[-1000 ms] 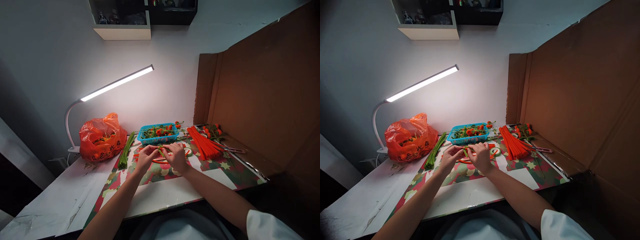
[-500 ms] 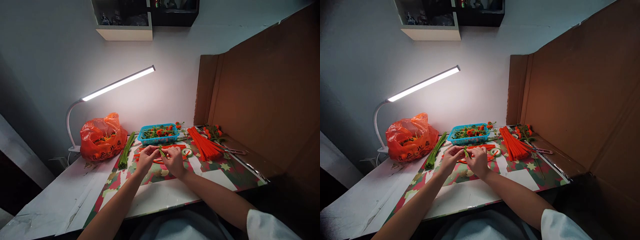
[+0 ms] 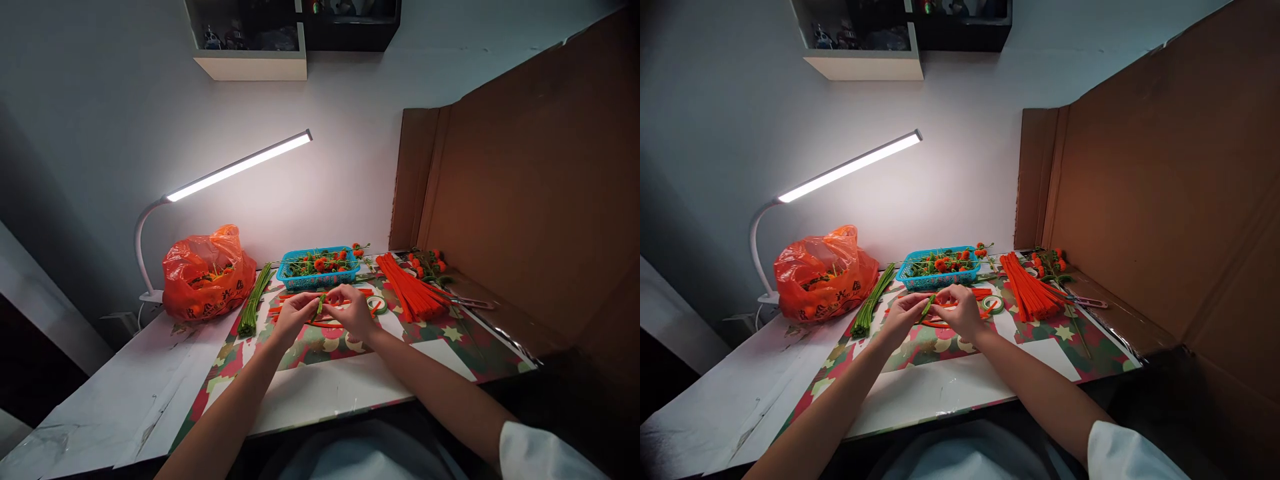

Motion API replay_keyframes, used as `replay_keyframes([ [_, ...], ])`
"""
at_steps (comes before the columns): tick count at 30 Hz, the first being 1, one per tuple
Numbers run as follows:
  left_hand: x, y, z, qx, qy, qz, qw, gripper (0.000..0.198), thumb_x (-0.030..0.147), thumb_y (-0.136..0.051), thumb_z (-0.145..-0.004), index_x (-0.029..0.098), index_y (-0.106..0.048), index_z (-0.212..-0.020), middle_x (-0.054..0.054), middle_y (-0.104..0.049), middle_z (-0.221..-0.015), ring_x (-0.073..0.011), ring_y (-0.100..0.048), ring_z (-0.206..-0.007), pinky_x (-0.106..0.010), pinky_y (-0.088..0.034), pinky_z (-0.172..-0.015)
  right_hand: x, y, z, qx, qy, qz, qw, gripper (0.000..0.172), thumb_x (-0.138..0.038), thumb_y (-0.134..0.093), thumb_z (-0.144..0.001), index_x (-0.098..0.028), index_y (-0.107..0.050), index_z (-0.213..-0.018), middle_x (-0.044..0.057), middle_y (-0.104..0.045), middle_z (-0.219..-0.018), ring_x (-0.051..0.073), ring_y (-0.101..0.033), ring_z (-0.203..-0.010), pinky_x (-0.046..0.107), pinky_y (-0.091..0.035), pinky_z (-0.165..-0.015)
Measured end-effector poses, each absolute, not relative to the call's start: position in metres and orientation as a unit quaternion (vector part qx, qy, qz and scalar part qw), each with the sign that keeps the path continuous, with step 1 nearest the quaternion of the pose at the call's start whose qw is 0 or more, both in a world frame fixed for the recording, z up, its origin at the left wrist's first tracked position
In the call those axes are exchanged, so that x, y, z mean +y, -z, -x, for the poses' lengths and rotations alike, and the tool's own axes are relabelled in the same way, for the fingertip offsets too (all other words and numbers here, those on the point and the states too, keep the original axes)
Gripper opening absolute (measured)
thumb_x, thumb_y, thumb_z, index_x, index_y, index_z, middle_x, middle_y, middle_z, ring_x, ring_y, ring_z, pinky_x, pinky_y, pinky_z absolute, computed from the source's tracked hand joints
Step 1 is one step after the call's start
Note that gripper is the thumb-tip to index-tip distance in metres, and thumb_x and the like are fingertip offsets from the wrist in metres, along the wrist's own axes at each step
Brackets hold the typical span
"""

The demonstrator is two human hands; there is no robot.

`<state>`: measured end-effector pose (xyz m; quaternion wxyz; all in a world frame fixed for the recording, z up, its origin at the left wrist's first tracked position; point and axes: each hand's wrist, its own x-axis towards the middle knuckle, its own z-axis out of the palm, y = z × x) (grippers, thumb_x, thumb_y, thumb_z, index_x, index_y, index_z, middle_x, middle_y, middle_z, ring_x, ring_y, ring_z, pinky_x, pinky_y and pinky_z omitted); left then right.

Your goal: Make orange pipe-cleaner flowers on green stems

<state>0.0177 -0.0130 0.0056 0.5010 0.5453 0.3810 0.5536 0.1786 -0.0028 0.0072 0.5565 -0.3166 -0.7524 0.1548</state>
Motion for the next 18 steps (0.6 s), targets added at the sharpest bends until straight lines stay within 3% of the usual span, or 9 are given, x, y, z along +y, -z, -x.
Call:
replay_keyframes([
  [3,-0.01,-0.004,-0.013,0.377,-0.517,-0.559,0.528,0.033,0.04,-0.071,-0.069,0.014,-0.07,-0.089,-0.007,-0.071,-0.076,-0.0176,-0.066,-0.066,-0.027,-0.054,-0.06,-0.002,-0.011,-0.181,-0.753,-0.203,0.301,0.548,0.019,-0.033,-0.067,-0.073,-0.02,-0.063,-0.087,0.0,-0.06,-0.074,0.014,-0.054,-0.069,0.026,-0.043,-0.061],
  [7,-0.01,-0.005,-0.007,0.343,-0.493,-0.543,0.587,0.032,0.035,-0.071,-0.069,0.013,-0.07,-0.092,-0.009,-0.071,-0.08,-0.0152,-0.065,-0.062,-0.025,-0.052,-0.06,-0.004,-0.011,-0.179,-0.743,-0.241,0.279,0.559,0.017,-0.036,-0.065,-0.075,-0.019,-0.062,-0.077,0.0,-0.058,-0.07,0.014,-0.054,-0.065,0.026,-0.044,-0.059],
  [13,-0.015,-0.009,-0.007,0.312,-0.493,-0.537,0.609,0.053,0.025,-0.079,-0.06,0.018,-0.061,-0.11,-0.007,-0.07,-0.087,-0.0134,-0.065,-0.068,-0.025,-0.052,-0.068,-0.004,-0.01,-0.178,-0.709,-0.254,0.251,0.608,0.024,-0.04,-0.066,-0.075,-0.019,-0.059,-0.066,0.001,-0.057,-0.068,0.014,-0.053,-0.064,0.027,-0.045,-0.06],
  [18,-0.015,-0.008,-0.014,0.321,-0.544,-0.537,0.559,0.034,0.038,-0.074,-0.066,0.018,-0.056,-0.089,0.0,-0.065,-0.071,-0.0111,-0.062,-0.057,-0.024,-0.052,-0.06,-0.005,-0.008,-0.181,-0.764,-0.134,0.263,0.573,0.017,-0.034,-0.059,-0.083,-0.02,-0.065,-0.075,0.001,-0.061,-0.069,0.015,-0.056,-0.066,0.03,-0.042,-0.066],
])
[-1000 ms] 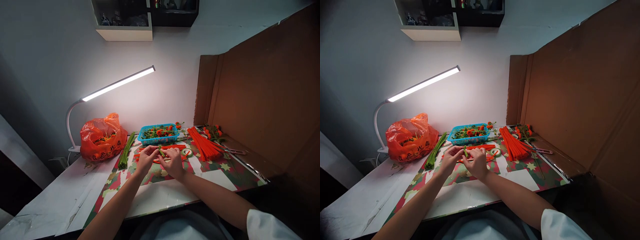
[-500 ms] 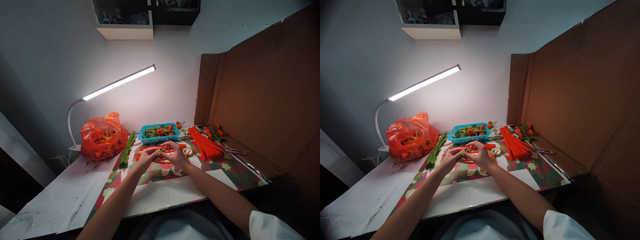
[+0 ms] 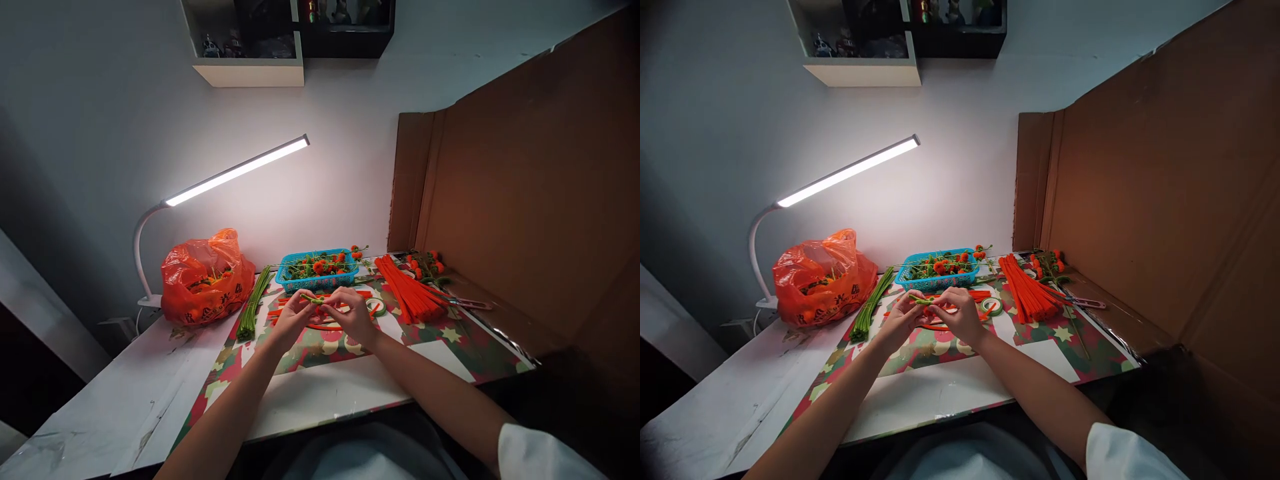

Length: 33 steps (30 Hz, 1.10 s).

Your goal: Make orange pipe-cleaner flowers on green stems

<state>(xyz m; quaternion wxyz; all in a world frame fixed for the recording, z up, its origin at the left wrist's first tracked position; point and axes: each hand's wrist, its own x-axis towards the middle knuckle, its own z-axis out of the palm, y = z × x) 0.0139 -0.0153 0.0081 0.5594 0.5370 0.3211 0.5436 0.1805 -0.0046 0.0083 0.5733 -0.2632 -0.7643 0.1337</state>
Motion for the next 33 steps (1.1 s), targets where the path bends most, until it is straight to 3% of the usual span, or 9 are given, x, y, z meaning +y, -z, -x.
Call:
replay_keyframes([
  [3,-0.013,-0.007,-0.015,0.32,-0.553,-0.534,0.554,0.032,0.04,-0.072,-0.067,0.017,-0.055,-0.082,0.001,-0.064,-0.071,-0.0112,-0.062,-0.057,-0.025,-0.053,-0.059,-0.002,-0.006,-0.183,-0.803,-0.051,0.253,0.537,0.014,-0.028,-0.054,-0.087,-0.022,-0.066,-0.082,0.002,-0.065,-0.077,0.015,-0.058,-0.073,0.032,-0.039,-0.073],
  [9,-0.013,-0.006,-0.017,0.319,-0.568,-0.557,0.516,0.026,0.037,-0.068,-0.07,0.017,-0.055,-0.08,0.002,-0.062,-0.067,-0.0108,-0.06,-0.056,-0.025,-0.051,-0.059,0.002,-0.004,-0.186,-0.838,0.024,0.222,0.497,0.021,-0.024,-0.044,-0.092,-0.021,-0.064,-0.087,0.003,-0.067,-0.082,0.015,-0.057,-0.075,0.033,-0.034,-0.074],
  [15,-0.021,-0.01,-0.025,0.336,-0.583,-0.625,0.394,0.026,0.041,-0.062,-0.076,0.017,-0.052,-0.079,-0.004,-0.066,-0.081,-0.0114,-0.059,-0.059,-0.025,-0.049,-0.057,0.003,-0.002,-0.184,-0.824,0.009,0.255,0.505,0.021,-0.024,-0.043,-0.092,-0.021,-0.062,-0.085,0.003,-0.066,-0.083,0.015,-0.055,-0.077,0.033,-0.033,-0.075],
  [19,-0.027,-0.009,-0.029,0.35,-0.592,-0.658,0.306,0.019,0.037,-0.057,-0.08,0.019,-0.052,-0.081,-0.008,-0.067,-0.097,-0.0154,-0.064,-0.074,-0.028,-0.051,-0.066,0.0,-0.001,-0.178,-0.786,-0.077,0.268,0.551,0.021,-0.025,-0.044,-0.091,-0.02,-0.061,-0.081,0.003,-0.062,-0.078,0.015,-0.055,-0.075,0.031,-0.035,-0.073],
  [25,-0.026,-0.003,-0.026,0.379,-0.583,-0.704,0.144,0.006,0.026,-0.054,-0.083,0.02,-0.055,-0.084,-0.008,-0.069,-0.101,-0.018,-0.066,-0.085,-0.028,-0.052,-0.072,-0.001,-0.001,-0.168,-0.715,-0.307,0.278,0.564,0.021,-0.035,-0.05,-0.085,-0.018,-0.056,-0.074,0.001,-0.054,-0.072,0.014,-0.049,-0.068,0.026,-0.037,-0.064],
  [30,-0.023,-0.003,-0.016,0.313,-0.495,-0.808,-0.063,0.01,0.015,-0.047,-0.086,0.019,-0.056,-0.088,-0.01,-0.068,-0.107,-0.0179,-0.064,-0.096,-0.031,-0.052,-0.082,0.004,-0.01,-0.17,-0.619,-0.597,0.299,0.414,0.034,-0.049,-0.062,-0.07,-0.017,-0.05,-0.064,-0.005,-0.037,-0.055,0.009,-0.032,-0.052,0.023,-0.025,-0.05],
  [33,-0.023,-0.003,-0.015,0.302,-0.471,-0.827,-0.056,0.01,0.015,-0.046,-0.086,0.019,-0.056,-0.088,-0.01,-0.066,-0.11,-0.0185,-0.063,-0.099,-0.033,-0.051,-0.085,0.006,-0.016,-0.175,-0.572,-0.668,0.32,0.352,0.036,-0.048,-0.069,-0.062,-0.017,-0.05,-0.062,-0.006,-0.037,-0.055,0.008,-0.03,-0.051,0.023,-0.022,-0.049],
])
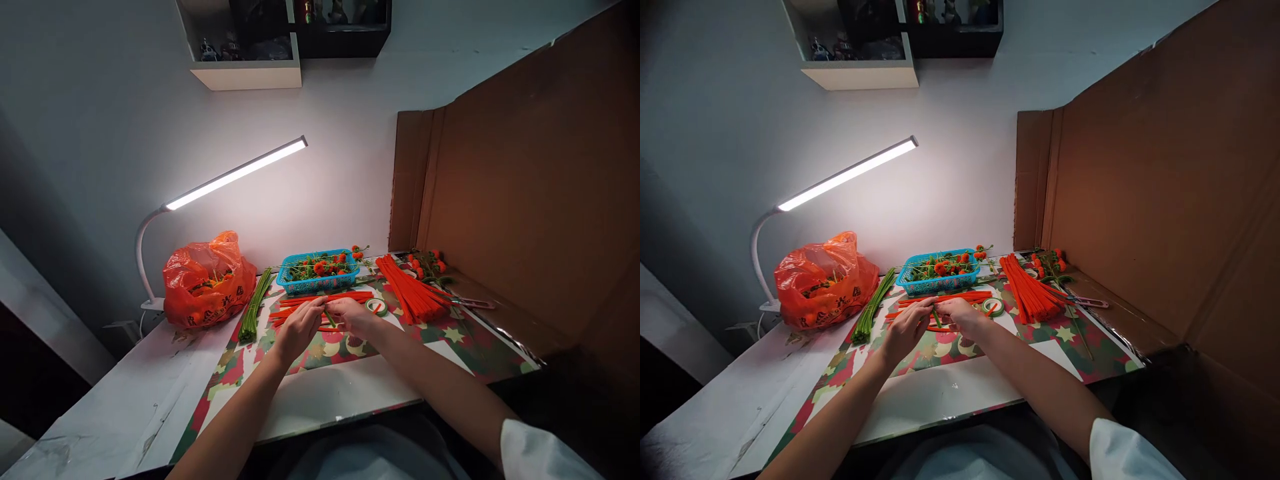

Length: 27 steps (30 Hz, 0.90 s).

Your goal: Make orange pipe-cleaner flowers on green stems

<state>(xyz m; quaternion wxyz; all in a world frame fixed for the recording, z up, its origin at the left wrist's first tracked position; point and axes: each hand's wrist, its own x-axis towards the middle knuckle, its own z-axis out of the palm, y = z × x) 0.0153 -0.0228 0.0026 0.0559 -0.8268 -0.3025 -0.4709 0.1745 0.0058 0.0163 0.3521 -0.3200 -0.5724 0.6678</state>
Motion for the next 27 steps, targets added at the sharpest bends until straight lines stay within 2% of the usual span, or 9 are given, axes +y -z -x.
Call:
replay_keyframes([
  [3,-0.022,-0.002,-0.02,-0.343,0.551,0.758,-0.07,0.006,0.022,-0.048,-0.086,0.019,-0.053,-0.087,-0.01,-0.068,-0.103,-0.0179,-0.066,-0.091,-0.031,-0.053,-0.077,0.005,-0.019,-0.176,-0.592,-0.615,0.318,0.412,0.031,-0.046,-0.066,-0.066,-0.017,-0.056,-0.067,-0.003,-0.045,-0.059,0.009,-0.037,-0.054,0.024,-0.028,-0.052],
  [5,-0.02,-0.003,-0.023,-0.35,0.602,0.692,-0.19,0.01,0.029,-0.051,-0.085,0.018,-0.051,-0.084,-0.01,-0.069,-0.098,-0.0175,-0.067,-0.082,-0.029,-0.054,-0.069,0.004,-0.019,-0.178,-0.633,-0.503,0.314,0.498,0.025,-0.043,-0.06,-0.073,-0.018,-0.06,-0.074,0.0,-0.052,-0.066,0.012,-0.044,-0.06,0.026,-0.033,-0.057],
  [7,-0.019,-0.004,-0.025,-0.342,0.622,0.641,-0.292,0.018,0.035,-0.055,-0.081,0.017,-0.05,-0.082,-0.009,-0.069,-0.093,-0.0163,-0.066,-0.072,-0.028,-0.053,-0.062,0.003,-0.019,-0.181,-0.692,-0.337,0.308,0.559,0.019,-0.037,-0.056,-0.079,-0.019,-0.062,-0.082,0.002,-0.058,-0.076,0.014,-0.049,-0.07,0.028,-0.036,-0.065],
  [10,-0.017,-0.007,-0.025,-0.352,0.616,0.599,-0.371,0.024,0.038,-0.061,-0.077,0.016,-0.052,-0.079,-0.005,-0.067,-0.078,-0.0126,-0.061,-0.06,-0.025,-0.05,-0.057,0.005,-0.017,-0.189,-0.797,-0.082,0.253,0.542,0.014,-0.028,-0.052,-0.085,-0.022,-0.065,-0.087,0.002,-0.062,-0.083,0.016,-0.05,-0.08,0.032,-0.033,-0.078],
  [13,-0.017,-0.009,-0.025,-0.36,0.605,0.582,-0.407,0.025,0.038,-0.063,-0.073,0.015,-0.053,-0.075,0.001,-0.06,-0.063,-0.0098,-0.055,-0.053,-0.023,-0.047,-0.054,0.009,-0.014,-0.193,-0.85,0.071,0.205,0.48,0.021,-0.023,-0.045,-0.091,-0.025,-0.066,-0.091,0.002,-0.064,-0.088,0.015,-0.048,-0.081,0.034,-0.028,-0.079],
  [20,-0.015,-0.011,-0.023,-0.389,0.558,0.552,-0.482,0.029,0.037,-0.069,-0.066,0.017,-0.048,-0.071,0.004,-0.057,-0.059,-0.0085,-0.054,-0.05,-0.021,-0.046,-0.05,0.02,-0.007,-0.195,-0.862,0.202,0.206,0.417,0.023,-0.02,-0.043,-0.093,-0.025,-0.066,-0.093,0.001,-0.063,-0.088,0.015,-0.045,-0.082,0.034,-0.024,-0.079],
  [27,-0.009,-0.009,-0.005,-0.447,0.45,0.455,-0.625,0.017,0.019,-0.069,-0.067,0.014,-0.053,-0.067,0.001,-0.059,-0.061,-0.0057,-0.056,-0.05,-0.015,-0.047,-0.051,0.022,0.0,-0.189,-0.879,0.257,0.159,0.369,0.02,-0.019,-0.045,-0.091,-0.025,-0.064,-0.087,0.0,-0.062,-0.085,0.015,-0.043,-0.08,0.034,-0.022,-0.08],
])
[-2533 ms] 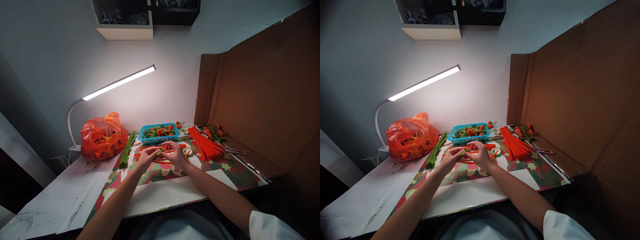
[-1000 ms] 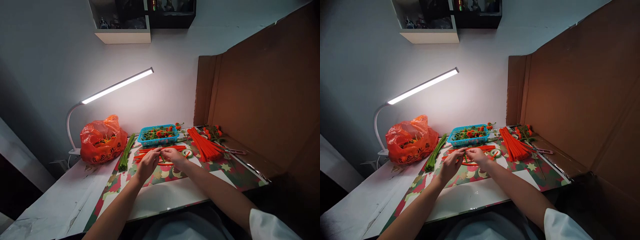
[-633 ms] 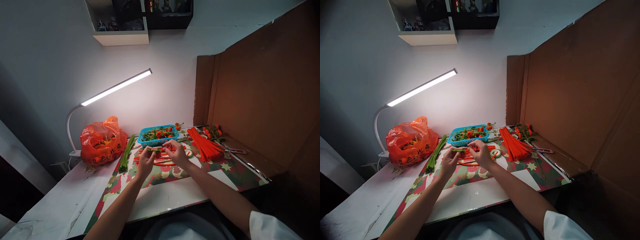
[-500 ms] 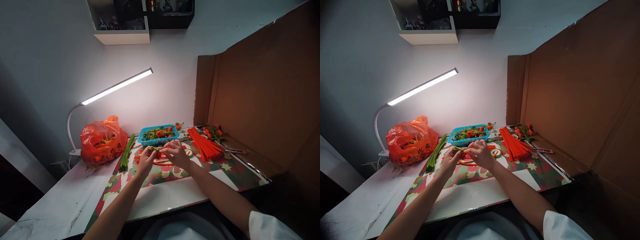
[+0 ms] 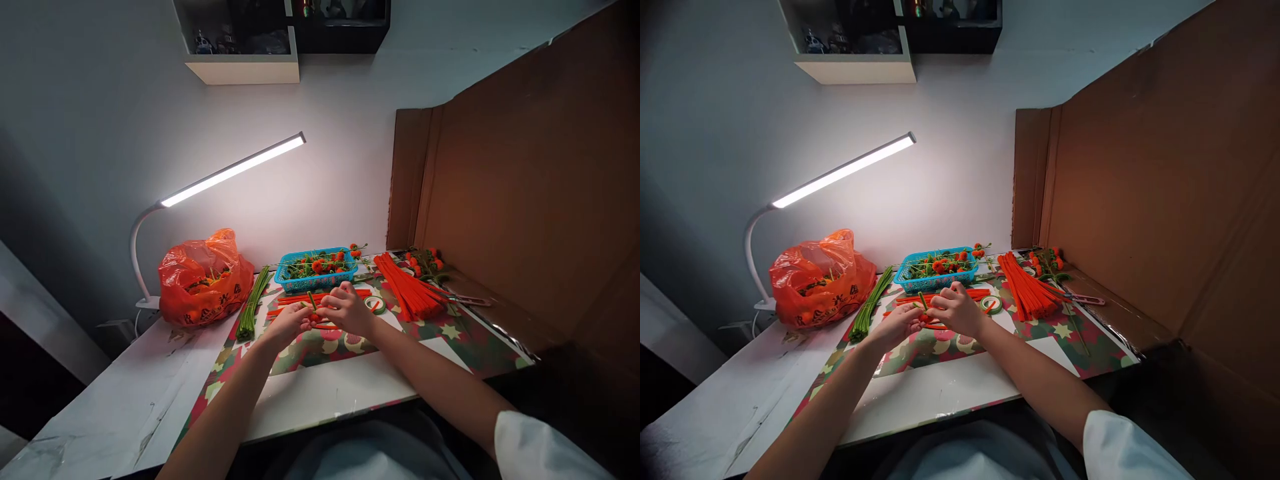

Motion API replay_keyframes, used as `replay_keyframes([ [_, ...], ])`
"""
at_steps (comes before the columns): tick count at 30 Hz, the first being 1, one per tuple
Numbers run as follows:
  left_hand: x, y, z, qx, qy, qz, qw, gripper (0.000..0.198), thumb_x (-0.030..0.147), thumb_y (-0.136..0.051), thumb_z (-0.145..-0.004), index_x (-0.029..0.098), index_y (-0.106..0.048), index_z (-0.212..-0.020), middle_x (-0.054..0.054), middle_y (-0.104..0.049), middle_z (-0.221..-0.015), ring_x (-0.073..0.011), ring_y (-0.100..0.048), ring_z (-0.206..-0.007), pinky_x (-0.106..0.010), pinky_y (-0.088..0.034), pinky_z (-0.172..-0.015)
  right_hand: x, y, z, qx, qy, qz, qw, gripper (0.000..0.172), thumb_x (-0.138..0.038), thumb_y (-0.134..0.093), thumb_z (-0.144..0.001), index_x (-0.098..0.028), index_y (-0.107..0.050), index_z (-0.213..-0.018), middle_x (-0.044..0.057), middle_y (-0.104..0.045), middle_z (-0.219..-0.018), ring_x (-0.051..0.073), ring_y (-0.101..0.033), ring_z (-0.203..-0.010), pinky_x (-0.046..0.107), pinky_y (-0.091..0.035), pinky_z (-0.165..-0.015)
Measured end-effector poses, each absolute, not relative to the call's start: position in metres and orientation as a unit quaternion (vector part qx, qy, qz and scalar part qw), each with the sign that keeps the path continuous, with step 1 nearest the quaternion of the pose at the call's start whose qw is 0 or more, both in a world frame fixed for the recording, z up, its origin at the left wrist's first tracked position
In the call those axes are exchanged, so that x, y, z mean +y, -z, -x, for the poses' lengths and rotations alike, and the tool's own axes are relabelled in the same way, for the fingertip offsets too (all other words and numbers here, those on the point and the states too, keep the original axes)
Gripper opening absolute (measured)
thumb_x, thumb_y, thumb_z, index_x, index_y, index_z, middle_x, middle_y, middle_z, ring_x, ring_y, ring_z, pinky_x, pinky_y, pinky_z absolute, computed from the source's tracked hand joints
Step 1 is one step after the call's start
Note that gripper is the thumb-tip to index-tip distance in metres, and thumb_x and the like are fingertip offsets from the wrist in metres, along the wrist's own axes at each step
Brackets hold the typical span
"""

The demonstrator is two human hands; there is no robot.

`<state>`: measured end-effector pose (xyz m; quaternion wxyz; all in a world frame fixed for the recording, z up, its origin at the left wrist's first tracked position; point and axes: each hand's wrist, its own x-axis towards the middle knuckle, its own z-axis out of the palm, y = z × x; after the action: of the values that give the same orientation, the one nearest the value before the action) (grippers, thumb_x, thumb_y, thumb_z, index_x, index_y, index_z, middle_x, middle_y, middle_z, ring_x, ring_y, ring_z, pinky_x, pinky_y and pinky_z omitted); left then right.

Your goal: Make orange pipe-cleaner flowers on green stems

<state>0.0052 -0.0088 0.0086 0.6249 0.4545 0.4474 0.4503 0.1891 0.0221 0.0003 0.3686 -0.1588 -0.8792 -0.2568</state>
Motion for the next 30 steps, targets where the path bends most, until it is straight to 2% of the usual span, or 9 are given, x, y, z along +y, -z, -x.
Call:
replay_keyframes([
  [7,-0.007,-0.006,0.0,0.472,-0.421,-0.417,0.653,0.017,0.017,-0.07,-0.067,0.014,-0.054,-0.064,0.0,-0.059,-0.06,-0.0064,-0.058,-0.051,-0.015,-0.049,-0.053,0.018,0.005,-0.186,-0.89,0.26,0.156,0.34,0.021,-0.022,-0.043,-0.09,-0.019,-0.059,-0.077,0.002,-0.06,-0.076,0.015,-0.042,-0.078,0.036,-0.021,-0.078],
  [14,-0.011,-0.007,-0.018,0.458,-0.499,-0.506,0.534,0.02,0.024,-0.071,-0.06,0.013,-0.056,-0.067,0.001,-0.059,-0.057,-0.0083,-0.055,-0.05,-0.019,-0.047,-0.05,0.021,0.013,-0.176,-0.865,0.181,0.244,0.398,0.016,-0.016,-0.051,-0.078,-0.017,-0.056,-0.063,0.001,-0.056,-0.065,0.014,-0.043,-0.071,0.033,-0.022,-0.072],
  [19,-0.015,-0.006,-0.025,0.448,-0.55,-0.574,0.41,0.02,0.033,-0.065,-0.067,0.016,-0.055,-0.069,0.001,-0.059,-0.059,-0.0122,-0.057,-0.053,-0.024,-0.048,-0.052,0.012,0.008,-0.171,-0.807,-0.017,0.32,0.496,0.014,-0.018,-0.054,-0.074,-0.017,-0.056,-0.06,-0.001,-0.055,-0.062,0.013,-0.046,-0.065,0.031,-0.027,-0.069],
  [24,-0.022,-0.005,-0.029,0.46,-0.566,-0.654,0.201,0.01,0.029,-0.06,-0.074,0.019,-0.059,-0.074,0.001,-0.06,-0.059,-0.0129,-0.055,-0.051,-0.023,-0.043,-0.052,0.002,0.001,-0.163,-0.673,-0.326,0.352,0.563,0.014,-0.025,-0.058,-0.068,-0.018,-0.052,-0.057,-0.003,-0.047,-0.056,0.012,-0.042,-0.055,0.025,-0.029,-0.053],
  [27,-0.027,-0.006,-0.033,0.454,-0.578,-0.666,0.129,0.006,0.026,-0.06,-0.075,0.022,-0.062,-0.079,-0.005,-0.069,-0.081,-0.0181,-0.064,-0.07,-0.027,-0.047,-0.068,0.0,-0.004,-0.161,-0.569,-0.489,0.362,0.553,0.022,-0.03,-0.059,-0.065,-0.019,-0.044,-0.052,-0.005,-0.04,-0.051,0.009,-0.036,-0.05,0.023,-0.027,-0.05],
  [30,-0.03,-0.006,-0.034,0.429,-0.573,-0.689,0.115,0.005,0.024,-0.059,-0.077,0.023,-0.062,-0.08,-0.008,-0.068,-0.103,-0.0225,-0.063,-0.093,-0.032,-0.046,-0.085,0.004,-0.01,-0.166,-0.482,-0.649,0.356,0.469,0.022,-0.031,-0.057,-0.064,-0.019,-0.041,-0.055,-0.007,-0.034,-0.051,0.008,-0.032,-0.048,0.022,-0.027,-0.048],
])
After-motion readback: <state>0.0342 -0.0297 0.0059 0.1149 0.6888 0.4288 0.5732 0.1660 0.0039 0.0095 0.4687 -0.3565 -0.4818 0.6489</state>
